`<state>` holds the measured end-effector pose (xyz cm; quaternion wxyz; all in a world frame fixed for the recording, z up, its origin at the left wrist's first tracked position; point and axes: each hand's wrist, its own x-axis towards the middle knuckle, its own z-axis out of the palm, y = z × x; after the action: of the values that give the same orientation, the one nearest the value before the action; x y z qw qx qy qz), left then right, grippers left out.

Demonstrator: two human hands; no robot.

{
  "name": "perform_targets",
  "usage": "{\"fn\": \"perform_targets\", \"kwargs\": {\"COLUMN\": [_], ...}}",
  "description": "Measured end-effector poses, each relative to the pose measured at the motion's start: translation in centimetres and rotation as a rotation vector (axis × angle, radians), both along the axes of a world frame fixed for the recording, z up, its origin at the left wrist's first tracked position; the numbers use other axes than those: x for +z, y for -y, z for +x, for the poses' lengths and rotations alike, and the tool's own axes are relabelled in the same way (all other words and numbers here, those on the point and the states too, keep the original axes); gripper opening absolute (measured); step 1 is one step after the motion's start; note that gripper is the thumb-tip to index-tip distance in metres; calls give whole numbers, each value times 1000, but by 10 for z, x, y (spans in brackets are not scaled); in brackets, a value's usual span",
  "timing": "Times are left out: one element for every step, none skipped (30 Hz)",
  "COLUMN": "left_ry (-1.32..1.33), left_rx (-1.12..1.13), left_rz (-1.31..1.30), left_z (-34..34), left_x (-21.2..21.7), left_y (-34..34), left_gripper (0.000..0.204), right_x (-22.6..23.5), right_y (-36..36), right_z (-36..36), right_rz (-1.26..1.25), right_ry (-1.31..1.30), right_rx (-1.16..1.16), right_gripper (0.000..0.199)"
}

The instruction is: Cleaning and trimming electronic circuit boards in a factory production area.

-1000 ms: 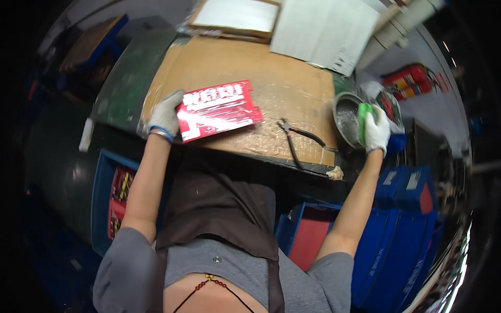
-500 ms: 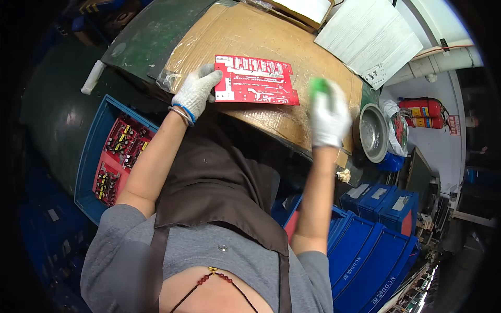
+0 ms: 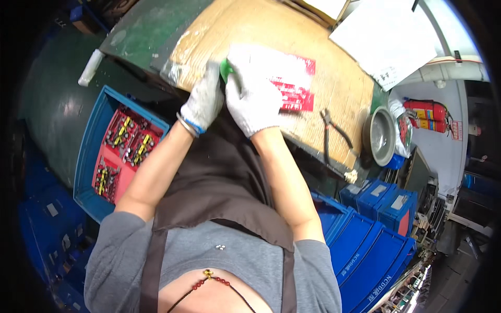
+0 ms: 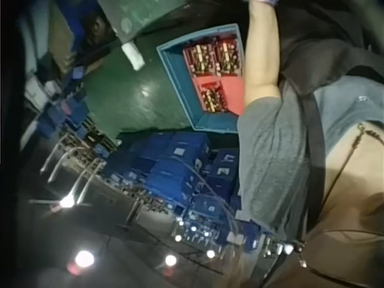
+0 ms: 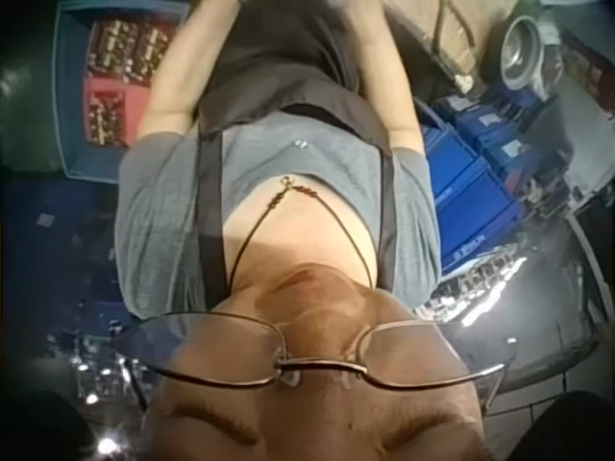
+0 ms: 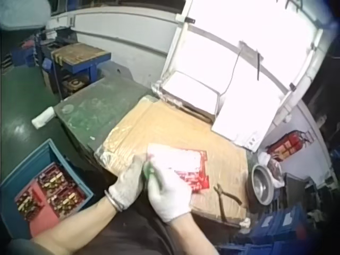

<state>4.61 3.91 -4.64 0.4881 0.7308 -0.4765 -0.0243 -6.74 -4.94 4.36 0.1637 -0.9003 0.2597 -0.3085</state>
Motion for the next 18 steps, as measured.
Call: {"fn": "perform_targets", "kwargs": {"left_ry": [-32,-756,-1483,-1536,-1473,-1538,-1607,-1662,-1711,-1834,-1835,-1707,-1577,-1447,-1445,-1411,-1376,-1339], "left_rx": [-3,-102,-211,-294,-582,-551,-522,-516,-499,-482,-484,-506,-524,-547,-542,-539,-542,-541], "left_rz": [8,-202,-399,-525,-505,-497,-480,-439,-398,-436,-433,-392,-355,-324,-333,-291,-248,-216], "left_z": [-2,-6,-12,-12,11,7,-2,-6,-7,-6,-6,-5,-3,-1,2,4,5,8], "left_x": [0,0,4,-5,-46,-28,3,25,37,41,41,40,39,39,39,35,32,25], "left_y": [0,5,5,3,1,8,5,0,-6,-9,-11,-14,-15,-10,-7,-8,-10,-10], "left_gripper": [25,28,30,35,46,50,54,56,59,56,56,55,56,58,58,58,59,56], "right_x": [2,16,11,-3,-10,-3,8,15,22,22,24,22,20,12,7,18,18,19], "right_y": [4,24,48,64,65,49,18,-8,-12,2,22,47,65,73,72,44,20,18], "right_z": [9,8,-3,-18,-18,-21,-19,-5,17,30,41,41,33,20,6,10,18,31], "right_rz": [-31,178,157,191,237,177,121,139,80,117,153,152,233,257,287,178,159,155], "right_ry": [-23,-88,-80,30,143,47,-50,-14,-66,-68,-71,-170,-208,-142,-78,-190,-154,-111], "right_rx": [27,-71,-192,-161,-95,-32,23,83,150,105,55,-61,-173,-138,-97,-34,92,140], "right_gripper": [31,31,30,29,29,30,30,31,30,30,30,30,29,28,28,30,31,31]}}
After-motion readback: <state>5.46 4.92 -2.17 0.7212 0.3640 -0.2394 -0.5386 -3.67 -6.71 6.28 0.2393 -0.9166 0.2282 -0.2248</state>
